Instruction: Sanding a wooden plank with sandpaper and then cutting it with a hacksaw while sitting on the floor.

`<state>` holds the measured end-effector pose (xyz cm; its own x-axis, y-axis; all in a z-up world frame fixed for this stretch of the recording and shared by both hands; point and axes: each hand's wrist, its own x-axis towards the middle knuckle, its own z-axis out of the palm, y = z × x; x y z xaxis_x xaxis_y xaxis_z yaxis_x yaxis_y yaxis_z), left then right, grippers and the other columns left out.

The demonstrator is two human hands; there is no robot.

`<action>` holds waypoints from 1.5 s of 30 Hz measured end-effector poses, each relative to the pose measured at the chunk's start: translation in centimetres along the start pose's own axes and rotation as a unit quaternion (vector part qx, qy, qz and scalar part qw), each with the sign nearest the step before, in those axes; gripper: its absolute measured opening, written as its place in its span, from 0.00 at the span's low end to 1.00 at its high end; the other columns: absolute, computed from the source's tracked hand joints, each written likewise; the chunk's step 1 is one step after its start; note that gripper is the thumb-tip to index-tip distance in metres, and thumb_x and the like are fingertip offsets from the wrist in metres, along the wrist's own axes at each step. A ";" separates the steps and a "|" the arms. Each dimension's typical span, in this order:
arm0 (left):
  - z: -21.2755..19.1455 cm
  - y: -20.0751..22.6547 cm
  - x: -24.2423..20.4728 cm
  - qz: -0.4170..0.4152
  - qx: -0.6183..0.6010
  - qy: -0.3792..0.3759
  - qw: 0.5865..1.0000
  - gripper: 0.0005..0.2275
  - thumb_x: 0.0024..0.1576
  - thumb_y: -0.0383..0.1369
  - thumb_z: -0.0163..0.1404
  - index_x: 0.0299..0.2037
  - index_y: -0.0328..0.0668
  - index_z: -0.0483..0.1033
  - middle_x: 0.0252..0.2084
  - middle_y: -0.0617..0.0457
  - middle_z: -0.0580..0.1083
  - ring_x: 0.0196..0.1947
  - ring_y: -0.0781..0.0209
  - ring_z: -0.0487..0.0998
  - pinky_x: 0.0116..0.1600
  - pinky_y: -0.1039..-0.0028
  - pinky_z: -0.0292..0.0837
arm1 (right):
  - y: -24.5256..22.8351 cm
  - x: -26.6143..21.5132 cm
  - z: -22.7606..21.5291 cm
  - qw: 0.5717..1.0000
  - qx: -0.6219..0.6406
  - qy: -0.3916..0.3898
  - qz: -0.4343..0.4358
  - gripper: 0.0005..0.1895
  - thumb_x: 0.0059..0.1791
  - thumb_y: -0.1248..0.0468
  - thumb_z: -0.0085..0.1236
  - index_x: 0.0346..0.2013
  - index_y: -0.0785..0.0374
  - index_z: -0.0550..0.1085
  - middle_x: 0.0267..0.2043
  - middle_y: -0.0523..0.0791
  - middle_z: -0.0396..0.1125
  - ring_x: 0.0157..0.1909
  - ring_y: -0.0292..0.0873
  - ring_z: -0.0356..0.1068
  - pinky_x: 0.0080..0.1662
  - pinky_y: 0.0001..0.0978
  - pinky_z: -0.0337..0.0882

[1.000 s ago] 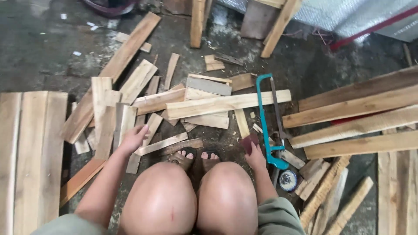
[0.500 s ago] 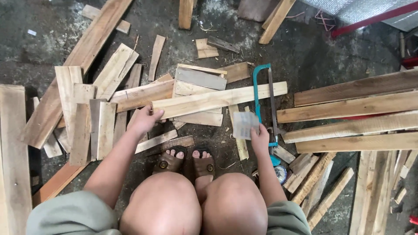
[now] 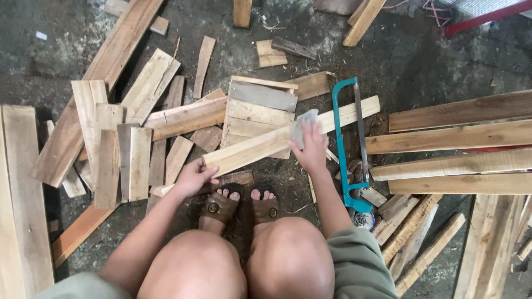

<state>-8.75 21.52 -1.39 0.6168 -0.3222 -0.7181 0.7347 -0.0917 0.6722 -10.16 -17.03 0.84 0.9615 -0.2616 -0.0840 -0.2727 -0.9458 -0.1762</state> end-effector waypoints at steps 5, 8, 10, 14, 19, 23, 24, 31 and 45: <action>-0.5 -1.9 1.1 0.028 -0.023 -0.011 0.999 0.19 0.60 0.28 0.57 0.57 0.21 0.68 0.39 0.34 0.77 0.33 0.45 0.84 0.41 0.65 0.83 | -1.8 0.8 -1.5 0.979 0.045 -0.187 0.061 0.45 0.51 0.31 0.47 0.77 0.43 0.51 0.83 0.50 0.30 0.82 0.51 0.25 0.72 0.69 0.34; -0.7 -2.6 1.4 0.038 -0.030 -0.006 0.999 0.18 0.61 0.29 0.56 0.56 0.22 0.68 0.37 0.34 0.77 0.33 0.44 0.84 0.41 0.64 0.84 | -1.0 1.5 -0.8 0.970 0.059 -0.208 0.110 0.46 0.52 0.29 0.39 0.79 0.44 0.45 0.82 0.53 0.24 0.82 0.51 0.22 0.71 0.72 0.34; -0.8 -3.1 1.4 0.036 -0.030 -0.016 0.999 0.17 0.61 0.31 0.55 0.55 0.25 0.69 0.37 0.37 0.76 0.32 0.48 0.84 0.41 0.68 0.84 | -0.9 1.6 -0.6 0.960 0.037 -0.249 0.121 0.49 0.51 0.27 0.38 0.79 0.39 0.37 0.82 0.48 0.20 0.82 0.47 0.20 0.70 0.77 0.32; -0.5 -3.9 1.7 0.053 -0.021 -0.023 0.998 0.16 0.61 0.31 0.55 0.54 0.26 0.69 0.37 0.37 0.77 0.33 0.47 0.84 0.41 0.68 0.84 | -1.2 1.6 -0.2 0.958 0.032 -0.253 0.127 0.43 0.54 0.31 0.33 0.79 0.37 0.36 0.82 0.46 0.20 0.82 0.46 0.21 0.69 0.78 0.32; -0.2 -3.5 1.2 0.042 0.001 -0.015 0.999 0.17 0.63 0.33 0.53 0.57 0.31 0.67 0.42 0.37 0.77 0.30 0.47 0.85 0.37 0.69 0.84 | 0.2 1.4 4.3 0.973 -0.118 -0.184 0.073 0.36 0.59 0.38 0.19 0.79 0.47 0.43 0.82 0.51 0.37 0.81 0.54 0.39 0.70 0.72 0.33; -0.2 -3.9 1.4 0.046 0.011 -0.015 0.999 0.17 0.64 0.33 0.53 0.58 0.31 0.66 0.43 0.37 0.75 0.30 0.45 0.84 0.37 0.68 0.84 | 2.3 1.1 8.8 0.985 -0.133 -0.105 0.033 0.31 0.60 0.48 0.26 0.77 0.53 0.52 0.79 0.51 0.47 0.76 0.59 0.52 0.70 0.70 0.43; -0.1 -4.1 1.5 0.045 0.011 -0.011 0.999 0.17 0.64 0.33 0.52 0.58 0.31 0.66 0.44 0.36 0.75 0.30 0.45 0.84 0.37 0.68 0.84 | 2.7 0.8 9.6 0.983 -0.155 -0.098 -0.008 0.29 0.59 0.47 0.28 0.74 0.48 0.58 0.77 0.45 0.52 0.77 0.53 0.52 0.70 0.71 0.39; 0.1 -5.2 2.3 0.041 0.019 0.002 0.999 0.17 0.67 0.36 0.47 0.58 0.30 0.64 0.44 0.33 0.75 0.30 0.39 0.84 0.34 0.65 0.83 | -6.6 -1.9 10.6 0.922 -0.028 0.181 -0.341 0.26 0.52 0.57 0.41 0.65 0.51 0.68 0.62 0.42 0.69 0.66 0.39 0.64 0.71 0.72 0.38; 0.6 -4.7 1.1 0.014 0.031 -0.002 0.999 0.17 0.67 0.36 0.47 0.57 0.28 0.63 0.42 0.28 0.77 0.30 0.41 0.84 0.32 0.64 0.82 | 3.2 1.3 7.6 0.997 0.064 -0.046 0.018 0.30 0.50 0.50 0.51 0.62 0.64 0.67 0.60 0.53 0.68 0.61 0.48 0.69 0.66 0.52 0.59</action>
<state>-11.68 21.00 -5.23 0.6359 -0.3288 -0.6982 0.6980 -0.1408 0.7021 -9.98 -18.94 -7.26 0.9454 -0.2705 -0.1820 -0.3149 -0.9021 -0.2952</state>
